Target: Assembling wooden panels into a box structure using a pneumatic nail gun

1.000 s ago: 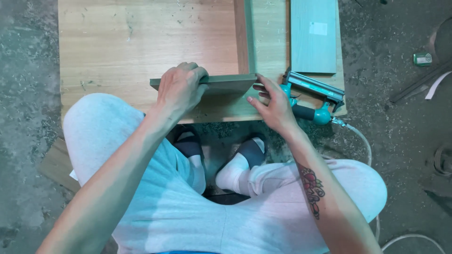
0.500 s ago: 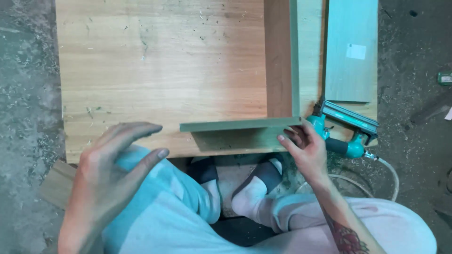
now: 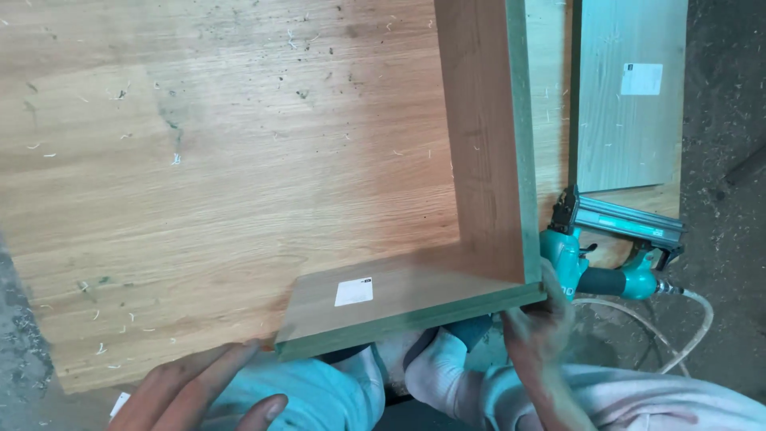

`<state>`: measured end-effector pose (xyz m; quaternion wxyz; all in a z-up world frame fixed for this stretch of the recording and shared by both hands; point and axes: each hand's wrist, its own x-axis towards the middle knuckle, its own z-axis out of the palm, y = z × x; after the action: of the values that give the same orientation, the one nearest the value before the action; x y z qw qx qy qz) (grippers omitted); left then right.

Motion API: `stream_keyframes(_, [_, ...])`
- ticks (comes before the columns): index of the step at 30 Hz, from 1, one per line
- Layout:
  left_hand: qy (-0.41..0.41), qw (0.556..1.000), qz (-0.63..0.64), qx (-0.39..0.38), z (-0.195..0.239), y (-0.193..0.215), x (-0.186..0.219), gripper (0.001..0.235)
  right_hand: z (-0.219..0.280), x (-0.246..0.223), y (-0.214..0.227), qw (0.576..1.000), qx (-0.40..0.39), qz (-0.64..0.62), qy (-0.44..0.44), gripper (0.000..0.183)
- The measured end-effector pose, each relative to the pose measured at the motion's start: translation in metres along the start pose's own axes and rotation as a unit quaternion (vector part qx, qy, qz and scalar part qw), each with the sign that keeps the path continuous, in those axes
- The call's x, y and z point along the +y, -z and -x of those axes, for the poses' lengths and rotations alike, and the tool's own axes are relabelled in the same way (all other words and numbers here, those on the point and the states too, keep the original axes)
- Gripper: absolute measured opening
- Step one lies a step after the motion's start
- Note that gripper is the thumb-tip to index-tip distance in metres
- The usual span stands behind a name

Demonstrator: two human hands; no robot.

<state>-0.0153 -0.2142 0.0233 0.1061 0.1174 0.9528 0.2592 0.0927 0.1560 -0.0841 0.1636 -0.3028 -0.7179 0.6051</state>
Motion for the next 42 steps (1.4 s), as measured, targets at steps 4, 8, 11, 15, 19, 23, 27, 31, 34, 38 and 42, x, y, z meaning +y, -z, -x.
stream_keyframes(4, [0.010,0.999,-0.023,-0.022,-0.001,0.006,0.006,0.063,-0.006,-0.017,-0.008,0.999,-0.031,0.017,0.038,0.038])
stream_keyframes(8, [-0.009,1.000,-0.003,0.017,-0.002,0.024,0.040,0.056,-0.008,-0.033,-0.015,0.997,-0.029,0.063,0.027,0.036])
stream_keyframes(11, [-0.059,0.998,-0.008,-0.016,0.001,0.038,0.047,0.054,-0.019,0.001,-0.016,0.997,-0.044,0.002,0.070,0.057])
stream_keyframes(15, [-0.101,0.988,0.016,0.112,-0.002,0.027,0.100,0.047,-0.025,-0.008,-0.020,0.994,-0.068,-0.021,0.088,0.050])
stream_keyframes(19, [-0.153,0.974,-0.168,0.021,-0.011,-0.009,0.105,0.068,-0.026,0.001,-0.022,0.997,-0.062,-0.010,0.051,0.046])
stream_keyframes(23, [-0.126,0.967,-0.224,0.005,-0.016,-0.031,0.106,0.072,-0.029,0.006,-0.024,0.998,-0.052,0.024,-0.008,0.051])
stream_keyframes(27, [-0.128,0.971,-0.200,0.036,0.009,-0.014,0.103,0.051,-0.043,0.039,-0.036,0.996,-0.023,0.081,0.014,0.040])
stream_keyframes(31, [-0.161,0.965,-0.102,0.179,0.060,0.017,0.083,0.048,-0.030,0.020,-0.037,0.993,-0.018,0.110,-0.047,0.043])
stream_keyframes(34, [-0.161,0.944,-0.029,0.288,0.100,0.025,0.050,0.045,-0.006,-0.026,-0.034,0.989,-0.036,0.106,-0.092,0.053])
stream_keyframes(38, [-0.191,0.910,0.095,0.356,0.133,0.008,0.048,0.054,0.020,-0.028,-0.049,0.992,0.028,-0.033,-0.122,0.081])
stream_keyframes(42, [-0.284,0.907,0.182,0.253,0.131,-0.041,0.122,0.072,0.171,-0.152,-0.046,0.963,-0.054,-0.249,-0.088,0.078])
